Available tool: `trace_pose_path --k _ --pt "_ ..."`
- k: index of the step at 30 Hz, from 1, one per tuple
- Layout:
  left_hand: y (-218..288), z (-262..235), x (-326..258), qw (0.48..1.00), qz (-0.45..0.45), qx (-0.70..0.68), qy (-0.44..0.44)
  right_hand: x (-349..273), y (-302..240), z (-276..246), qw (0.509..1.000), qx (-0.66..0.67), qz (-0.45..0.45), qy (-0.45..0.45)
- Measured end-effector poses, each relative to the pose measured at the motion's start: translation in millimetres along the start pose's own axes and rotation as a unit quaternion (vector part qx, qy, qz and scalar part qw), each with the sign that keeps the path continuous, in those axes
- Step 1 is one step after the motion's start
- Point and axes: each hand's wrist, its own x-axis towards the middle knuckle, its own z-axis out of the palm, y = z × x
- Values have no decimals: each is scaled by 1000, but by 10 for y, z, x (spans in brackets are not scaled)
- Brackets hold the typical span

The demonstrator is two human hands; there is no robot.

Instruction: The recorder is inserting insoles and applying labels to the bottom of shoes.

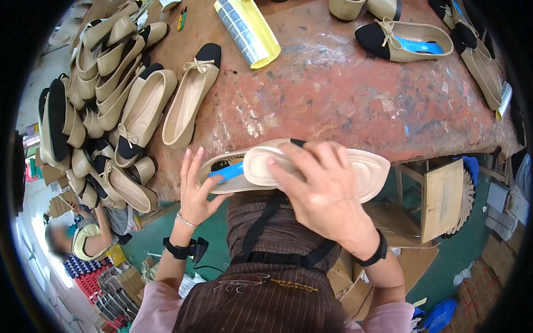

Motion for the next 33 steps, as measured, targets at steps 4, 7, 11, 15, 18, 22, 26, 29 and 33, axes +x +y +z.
trace_pose_path --k 4,7,11,15,18,22,26,29,33 --pt "34 -93 16 999 -20 3 41 43 -138 209 1000 27 -8 7" --pt "42 -238 74 999 -44 15 24 -8 -160 296 999 36 28 11" --pt "187 -440 358 990 -80 89 -81 -96 -124 441 992 76 91 31" --pt "223 -407 573 973 -43 145 -177 -91 -82 520 985 102 127 49" --pt "182 -348 619 960 1 190 -204 -97 -75 542 982 112 137 66" --pt "140 -317 634 949 23 213 -233 -102 -66 574 978 128 138 93" --pt "181 -369 707 953 29 188 -237 -107 -33 584 976 127 148 100" --pt "191 -417 670 969 38 158 -185 -109 -2 593 975 132 148 102" --pt "184 -421 544 978 57 152 -128 -122 26 604 976 127 146 104"
